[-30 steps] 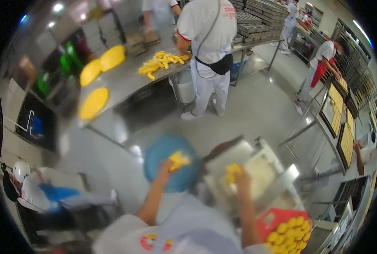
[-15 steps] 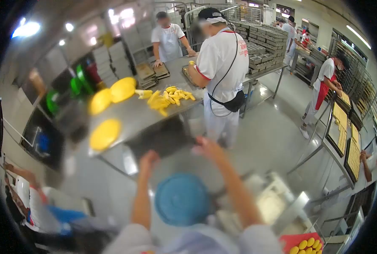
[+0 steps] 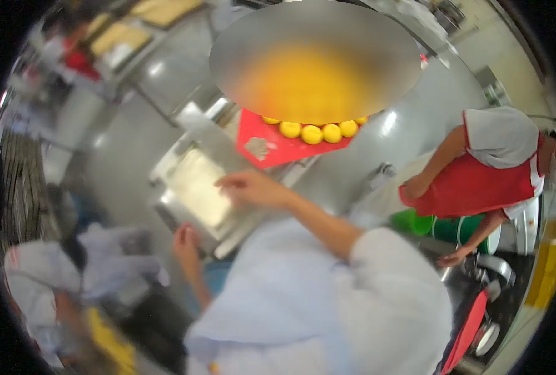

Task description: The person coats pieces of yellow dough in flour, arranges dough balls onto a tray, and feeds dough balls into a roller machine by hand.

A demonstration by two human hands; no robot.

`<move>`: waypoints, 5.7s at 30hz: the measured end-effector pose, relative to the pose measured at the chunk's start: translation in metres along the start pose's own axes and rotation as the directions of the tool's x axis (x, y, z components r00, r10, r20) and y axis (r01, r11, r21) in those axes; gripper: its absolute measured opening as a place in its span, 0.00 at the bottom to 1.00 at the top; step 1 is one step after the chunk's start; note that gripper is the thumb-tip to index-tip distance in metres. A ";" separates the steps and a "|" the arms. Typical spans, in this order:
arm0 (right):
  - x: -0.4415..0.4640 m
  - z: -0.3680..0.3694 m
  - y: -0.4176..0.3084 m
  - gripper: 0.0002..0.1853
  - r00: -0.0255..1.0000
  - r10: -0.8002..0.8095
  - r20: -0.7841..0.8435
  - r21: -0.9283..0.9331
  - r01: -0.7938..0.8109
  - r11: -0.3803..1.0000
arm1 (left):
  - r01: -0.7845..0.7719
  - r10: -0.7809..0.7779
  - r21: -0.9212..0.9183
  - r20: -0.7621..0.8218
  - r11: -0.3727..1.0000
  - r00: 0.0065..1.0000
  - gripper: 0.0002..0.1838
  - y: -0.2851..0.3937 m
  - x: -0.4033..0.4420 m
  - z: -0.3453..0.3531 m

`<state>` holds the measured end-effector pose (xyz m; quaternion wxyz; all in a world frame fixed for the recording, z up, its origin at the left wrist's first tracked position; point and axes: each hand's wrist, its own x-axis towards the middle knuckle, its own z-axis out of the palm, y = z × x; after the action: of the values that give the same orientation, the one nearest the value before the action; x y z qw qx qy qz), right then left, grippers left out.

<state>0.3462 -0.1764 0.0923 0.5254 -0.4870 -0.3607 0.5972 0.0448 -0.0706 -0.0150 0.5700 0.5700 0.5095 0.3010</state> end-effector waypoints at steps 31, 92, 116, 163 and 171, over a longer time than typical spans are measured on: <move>0.044 -0.556 -0.121 0.26 0.841 -0.219 -0.494 -0.617 -0.162 0.770 | -0.669 0.582 0.380 0.328 0.639 0.744 0.18 0.177 0.191 0.631; -0.053 -0.627 -0.324 0.18 0.590 -0.748 -0.305 -0.916 0.032 0.400 | -0.173 0.208 0.414 -0.039 0.894 0.977 0.15 0.220 0.091 0.621; 0.029 -0.518 -0.148 0.25 0.893 -0.245 -0.378 0.366 0.388 0.846 | -0.534 0.242 0.738 0.476 0.414 0.845 0.37 0.211 0.224 0.546; -0.055 -0.578 -0.191 0.27 0.892 -0.440 -0.106 -0.987 -0.041 0.156 | -0.354 0.397 0.890 0.226 0.287 0.890 0.31 0.186 0.119 0.656; -0.031 -0.537 -0.080 0.27 0.975 -0.171 -0.139 -0.923 -0.065 0.379 | -0.149 0.250 -0.561 0.108 0.814 0.962 0.25 0.211 0.117 0.586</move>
<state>0.8834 -0.2353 0.0310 0.2193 -0.7452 -0.5892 0.2223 0.6716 -0.1276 0.0604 0.7171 0.4578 0.2865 0.4404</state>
